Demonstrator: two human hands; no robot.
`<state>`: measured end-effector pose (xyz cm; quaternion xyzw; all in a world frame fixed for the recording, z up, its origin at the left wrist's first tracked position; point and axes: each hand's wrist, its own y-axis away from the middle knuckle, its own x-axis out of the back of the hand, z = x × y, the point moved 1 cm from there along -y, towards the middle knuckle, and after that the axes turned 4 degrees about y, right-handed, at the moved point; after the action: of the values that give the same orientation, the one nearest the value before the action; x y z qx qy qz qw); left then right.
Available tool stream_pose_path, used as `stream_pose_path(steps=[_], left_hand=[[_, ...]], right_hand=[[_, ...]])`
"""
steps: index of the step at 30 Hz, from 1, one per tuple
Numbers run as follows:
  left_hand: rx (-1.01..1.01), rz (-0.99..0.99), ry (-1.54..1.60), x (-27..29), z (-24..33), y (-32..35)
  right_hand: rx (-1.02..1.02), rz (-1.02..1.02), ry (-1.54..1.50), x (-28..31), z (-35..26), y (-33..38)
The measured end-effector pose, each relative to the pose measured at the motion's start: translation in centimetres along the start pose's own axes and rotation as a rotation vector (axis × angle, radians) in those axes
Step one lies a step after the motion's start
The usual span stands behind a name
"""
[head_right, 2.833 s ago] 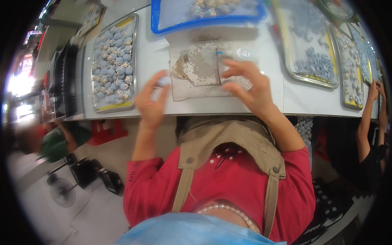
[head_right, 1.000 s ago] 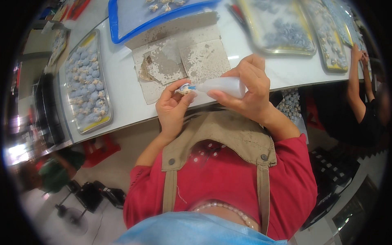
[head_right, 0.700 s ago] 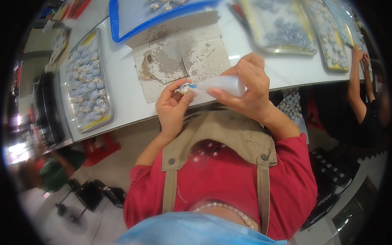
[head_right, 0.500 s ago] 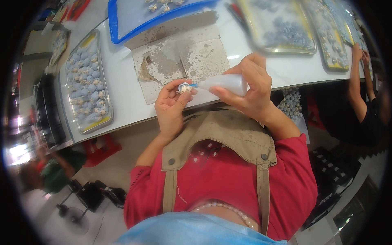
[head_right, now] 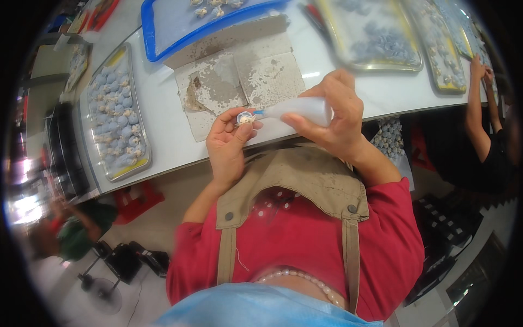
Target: The person glues small toy figurines onto their bases using a glue bottle, then organizes the assembled figurines into plastic trays.
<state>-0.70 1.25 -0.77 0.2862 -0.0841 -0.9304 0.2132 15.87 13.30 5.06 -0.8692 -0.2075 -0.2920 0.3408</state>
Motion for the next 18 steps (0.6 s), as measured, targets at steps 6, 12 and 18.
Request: stream_pose_path(steps=[6, 12, 18], left_hand=[[0.060, 0.015, 0.119, 0.7, -0.1, -0.5], [0.022, -0.045, 0.083, 1.0, 0.4, -1.0], [-0.343, -0.204, -0.104, 1.0, 1.0, -1.4]], right_hand=[[-0.187, 0.117, -0.025, -3.6, 3.1, -1.7], [-0.270, 0.084, -0.061, -5.5, 5.1, -2.6], [-0.129, 0.055, 0.260, -0.1, 8.6, -1.9]])
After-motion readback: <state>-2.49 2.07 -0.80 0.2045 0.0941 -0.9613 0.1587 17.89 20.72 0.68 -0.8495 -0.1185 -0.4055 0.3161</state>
